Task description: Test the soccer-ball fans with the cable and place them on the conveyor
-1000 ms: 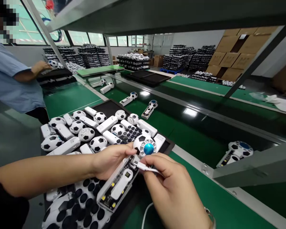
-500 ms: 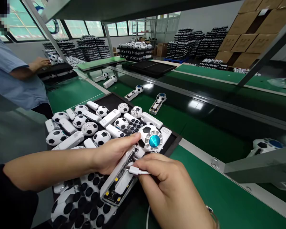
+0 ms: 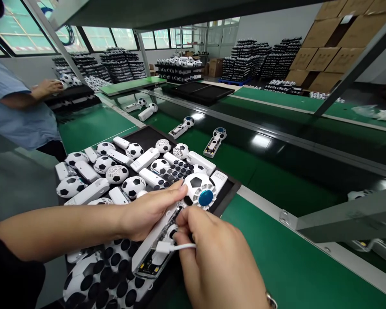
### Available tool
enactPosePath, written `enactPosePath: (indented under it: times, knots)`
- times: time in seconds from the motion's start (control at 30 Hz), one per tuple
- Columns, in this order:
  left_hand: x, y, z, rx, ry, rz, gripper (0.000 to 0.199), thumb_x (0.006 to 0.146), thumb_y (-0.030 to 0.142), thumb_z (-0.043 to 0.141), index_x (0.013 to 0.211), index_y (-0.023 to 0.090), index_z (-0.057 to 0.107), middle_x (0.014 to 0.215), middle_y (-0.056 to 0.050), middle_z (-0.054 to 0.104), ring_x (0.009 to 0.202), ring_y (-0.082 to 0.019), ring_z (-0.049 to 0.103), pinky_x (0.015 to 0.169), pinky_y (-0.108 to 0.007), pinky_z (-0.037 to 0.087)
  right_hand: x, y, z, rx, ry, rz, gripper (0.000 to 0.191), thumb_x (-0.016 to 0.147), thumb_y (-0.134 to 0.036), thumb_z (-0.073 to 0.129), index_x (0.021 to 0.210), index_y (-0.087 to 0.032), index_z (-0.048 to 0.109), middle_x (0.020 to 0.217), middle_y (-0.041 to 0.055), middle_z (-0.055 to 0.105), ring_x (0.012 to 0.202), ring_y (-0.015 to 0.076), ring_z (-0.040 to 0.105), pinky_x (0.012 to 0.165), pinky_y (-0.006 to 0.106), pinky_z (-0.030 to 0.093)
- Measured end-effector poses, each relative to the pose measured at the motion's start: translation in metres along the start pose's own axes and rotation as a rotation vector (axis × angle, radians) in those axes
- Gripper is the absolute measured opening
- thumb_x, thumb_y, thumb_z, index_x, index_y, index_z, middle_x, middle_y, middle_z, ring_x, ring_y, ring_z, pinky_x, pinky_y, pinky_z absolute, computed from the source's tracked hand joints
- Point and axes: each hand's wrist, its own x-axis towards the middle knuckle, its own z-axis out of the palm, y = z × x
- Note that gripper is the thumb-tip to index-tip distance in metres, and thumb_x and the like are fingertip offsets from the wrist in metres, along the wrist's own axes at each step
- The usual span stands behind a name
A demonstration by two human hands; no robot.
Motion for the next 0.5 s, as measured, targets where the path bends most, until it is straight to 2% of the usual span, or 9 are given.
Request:
enactPosePath:
  times: [0.13,0.27,0.37,0.43,0.5]
  knots:
    - [-0.002,0.003,0.004,0.016,-0.099,0.018,0.059,0.088,0.051,0.062,0.137,0.021,0.049,0.131,-0.01,0.061,0.118,-0.025,0.06,0.099,-0.035,0.047,-0.003,-0.003,0.005,-0.093,0.108,0.035,0.008,0.075,-0.017,0.049,0.077,-0.025,0.047,0.06,-0.002,0.063,0.044,0.0178,0.058,0.036,0.028,0.043]
    - [-0.004,0.001,0.005,0.042,-0.066,0.068,0.059,0.086,0.049,0.065,0.135,0.022,0.049,0.121,-0.007,0.065,0.118,-0.023,0.058,0.099,-0.033,0.046,-0.005,-0.005,0.01,-0.189,0.173,0.066,0.014,0.069,-0.015,0.051,0.071,-0.027,0.044,0.049,-0.0048,0.056,0.035,0.0172,0.05,0.033,0.028,0.036]
    - [-0.006,-0.001,0.005,0.014,-0.153,0.092,0.058,0.086,0.049,0.064,0.136,0.026,0.047,0.118,-0.004,0.065,0.118,-0.022,0.057,0.099,-0.032,0.044,-0.004,-0.003,0.01,-0.229,0.221,0.15,0.022,0.067,-0.018,0.06,0.066,-0.027,0.04,0.046,-0.0061,0.052,0.033,0.0155,0.045,0.032,0.026,0.029]
    - [-0.007,-0.001,0.006,-0.008,-0.212,0.099,0.058,0.086,0.05,0.065,0.136,0.027,0.048,0.112,-0.004,0.067,0.11,-0.021,0.06,0.094,-0.031,0.045,-0.002,0.0,0.006,-0.178,0.208,0.232,0.034,0.065,-0.025,0.072,0.062,-0.027,0.038,0.045,-0.0066,0.048,0.035,0.0138,0.041,0.034,0.025,0.026]
    - [-0.008,0.003,0.005,-0.063,-0.284,0.054,0.053,0.086,0.054,0.062,0.127,0.021,0.054,0.101,-0.006,0.068,0.095,-0.021,0.064,0.085,-0.03,0.047,-0.001,0.002,-0.003,0.019,0.12,0.295,0.041,0.064,-0.035,0.078,0.061,-0.025,0.039,0.048,-0.0068,0.046,0.04,0.012,0.038,0.037,0.023,0.028]
